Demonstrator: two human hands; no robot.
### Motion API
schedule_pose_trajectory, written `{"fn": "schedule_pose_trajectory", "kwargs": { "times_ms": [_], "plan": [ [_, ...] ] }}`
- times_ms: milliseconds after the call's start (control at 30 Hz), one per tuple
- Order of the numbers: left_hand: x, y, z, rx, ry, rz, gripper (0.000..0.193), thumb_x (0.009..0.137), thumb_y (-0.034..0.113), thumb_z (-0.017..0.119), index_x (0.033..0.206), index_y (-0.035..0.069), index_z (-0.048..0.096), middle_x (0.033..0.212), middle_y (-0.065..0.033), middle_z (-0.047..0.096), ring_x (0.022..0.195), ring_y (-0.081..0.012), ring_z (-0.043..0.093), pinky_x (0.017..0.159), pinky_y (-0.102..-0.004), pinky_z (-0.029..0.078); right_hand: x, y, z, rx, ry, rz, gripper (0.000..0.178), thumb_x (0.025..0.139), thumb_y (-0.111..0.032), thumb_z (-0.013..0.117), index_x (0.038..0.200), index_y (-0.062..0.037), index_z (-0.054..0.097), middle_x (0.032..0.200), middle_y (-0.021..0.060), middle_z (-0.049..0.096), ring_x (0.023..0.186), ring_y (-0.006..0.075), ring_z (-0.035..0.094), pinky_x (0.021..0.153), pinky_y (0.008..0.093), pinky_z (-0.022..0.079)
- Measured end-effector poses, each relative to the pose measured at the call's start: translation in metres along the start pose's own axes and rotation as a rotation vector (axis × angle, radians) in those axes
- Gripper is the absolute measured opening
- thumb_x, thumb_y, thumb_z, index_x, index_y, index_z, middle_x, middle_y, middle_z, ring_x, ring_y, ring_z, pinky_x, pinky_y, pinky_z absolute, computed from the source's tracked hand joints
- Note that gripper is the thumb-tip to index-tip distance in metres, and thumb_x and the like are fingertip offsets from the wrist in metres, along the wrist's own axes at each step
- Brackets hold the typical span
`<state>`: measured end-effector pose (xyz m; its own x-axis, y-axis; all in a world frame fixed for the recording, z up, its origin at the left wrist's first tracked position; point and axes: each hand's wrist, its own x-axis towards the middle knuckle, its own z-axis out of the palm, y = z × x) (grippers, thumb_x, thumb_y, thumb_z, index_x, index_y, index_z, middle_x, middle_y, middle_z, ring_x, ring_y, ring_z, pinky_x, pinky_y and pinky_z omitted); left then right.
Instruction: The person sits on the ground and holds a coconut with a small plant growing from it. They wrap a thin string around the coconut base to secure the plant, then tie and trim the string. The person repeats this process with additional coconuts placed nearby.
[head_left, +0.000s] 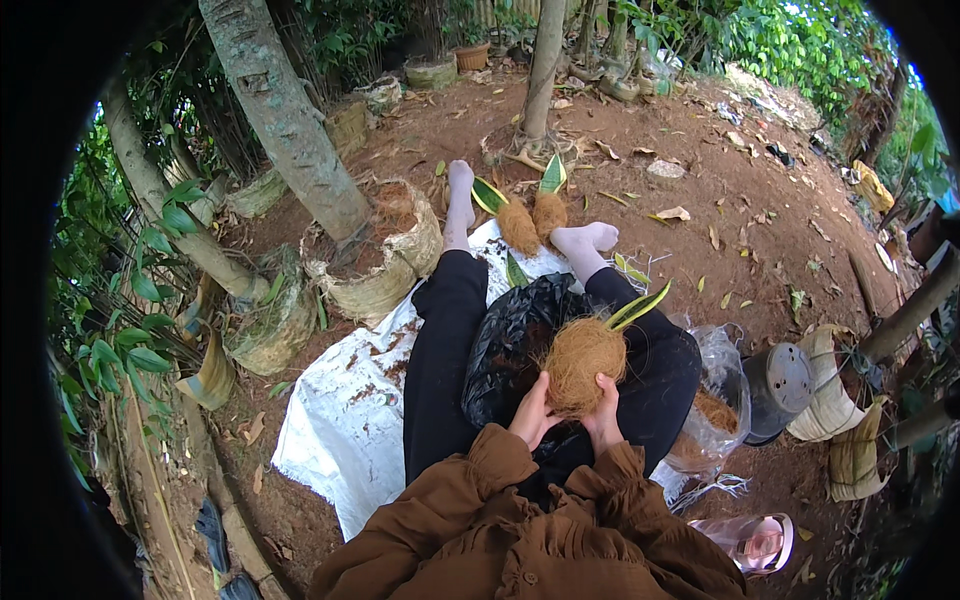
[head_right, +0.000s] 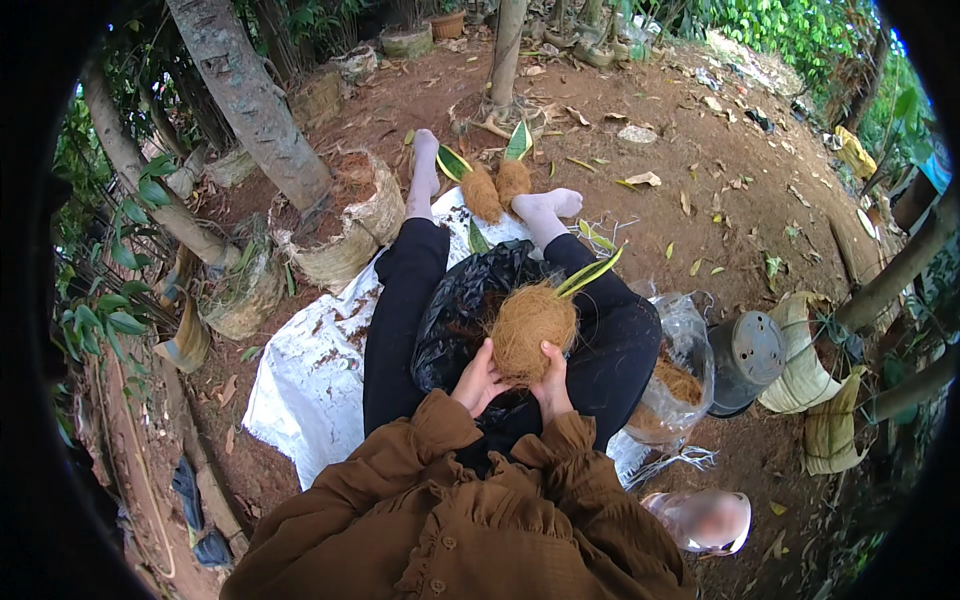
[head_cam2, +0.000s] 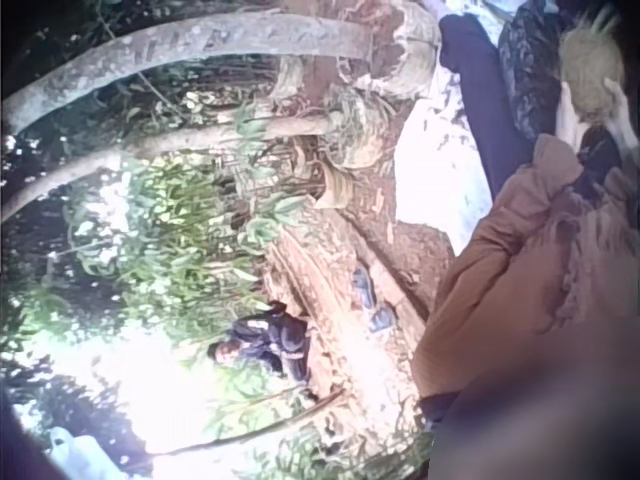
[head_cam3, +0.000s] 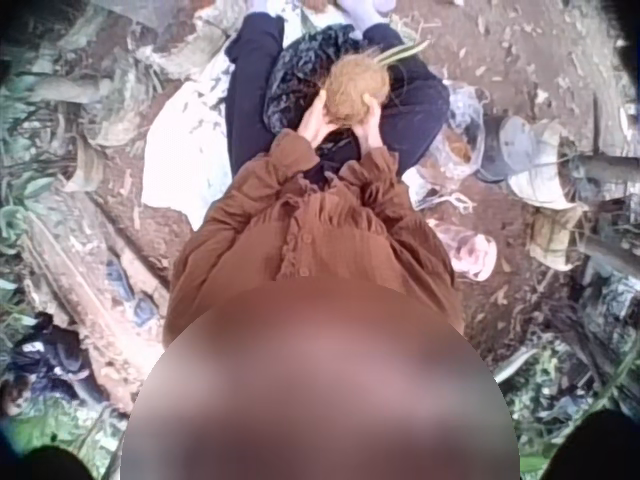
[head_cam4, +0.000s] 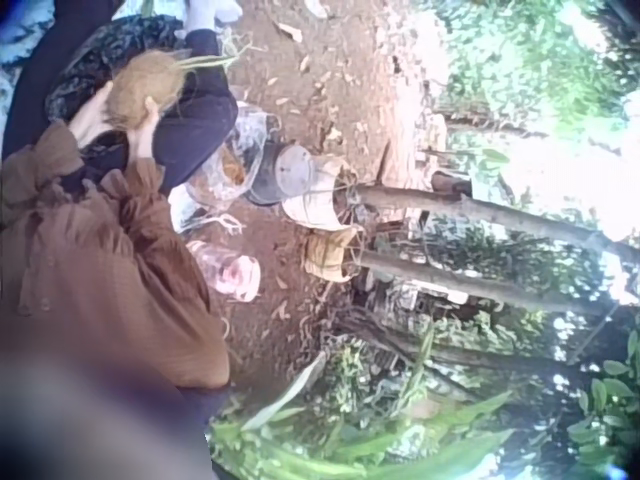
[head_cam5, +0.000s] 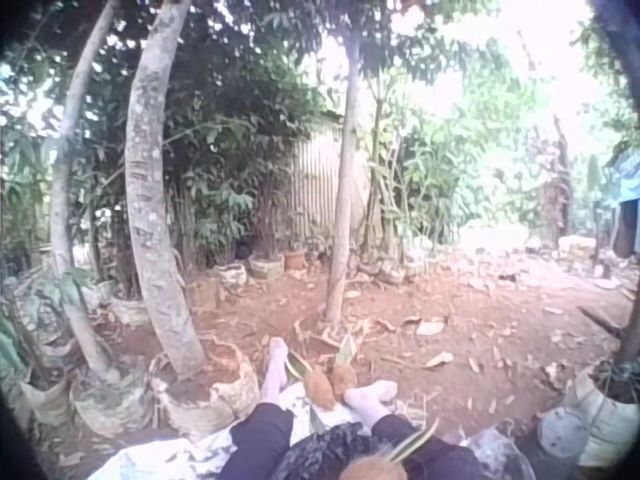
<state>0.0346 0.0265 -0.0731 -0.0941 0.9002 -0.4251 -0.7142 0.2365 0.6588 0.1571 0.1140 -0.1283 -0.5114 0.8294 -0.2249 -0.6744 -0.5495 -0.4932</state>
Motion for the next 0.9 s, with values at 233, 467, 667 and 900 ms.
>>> {"fn": "schedule_pose_trajectory", "kwargs": {
  "times_ms": [233,467,667,900],
  "plan": [
    [-0.009,-0.008,0.010,0.045,0.280,0.134,0.072,0.095,0.041,0.052,0.152,0.011,0.021,0.153,-0.0174,0.022,0.143,-0.0300,0.020,0.114,-0.0532,0.019,0.007,0.005,-0.001,-0.087,-0.026,-0.161,0.064,0.081,-0.015,0.067,0.137,-0.0024,0.040,0.125,0.0165,0.056,0.115,0.0329,0.056,0.098,0.0480,0.047],
    [-0.024,-0.008,0.004,1.291,0.172,0.893,0.092,0.070,0.013,0.079,0.146,0.007,0.027,0.150,-0.0233,0.020,0.137,-0.0433,0.021,0.112,-0.0519,0.023,0.000,-0.006,0.009,0.010,-0.015,-0.079,0.059,0.086,-0.025,0.063,0.136,-0.0008,0.043,0.130,0.0171,0.055,0.120,0.0342,0.053,0.102,0.0504,0.043],
    [0.001,0.000,-0.019,1.332,0.263,0.972,0.101,0.064,0.010,0.082,0.146,0.003,0.025,0.147,-0.0239,0.024,0.136,-0.0444,0.022,0.113,-0.0513,0.023,0.002,0.005,0.011,0.050,-0.088,-0.022,0.058,0.087,-0.025,0.064,0.136,-0.0014,0.044,0.132,0.0155,0.055,0.120,0.0317,0.054,0.104,0.0478,0.042],
    [0.009,-0.004,-0.034,0.916,0.237,0.331,0.085,0.078,0.012,0.077,0.145,0.002,0.025,0.128,-0.0230,0.047,0.108,-0.0297,0.058,0.087,-0.0417,0.051,0.009,0.009,0.002,0.000,-0.108,-0.038,0.057,0.087,-0.017,0.065,0.136,-0.0027,0.042,0.128,0.0136,0.055,0.118,0.0294,0.055,0.100,0.0451,0.046]
  ]
}}
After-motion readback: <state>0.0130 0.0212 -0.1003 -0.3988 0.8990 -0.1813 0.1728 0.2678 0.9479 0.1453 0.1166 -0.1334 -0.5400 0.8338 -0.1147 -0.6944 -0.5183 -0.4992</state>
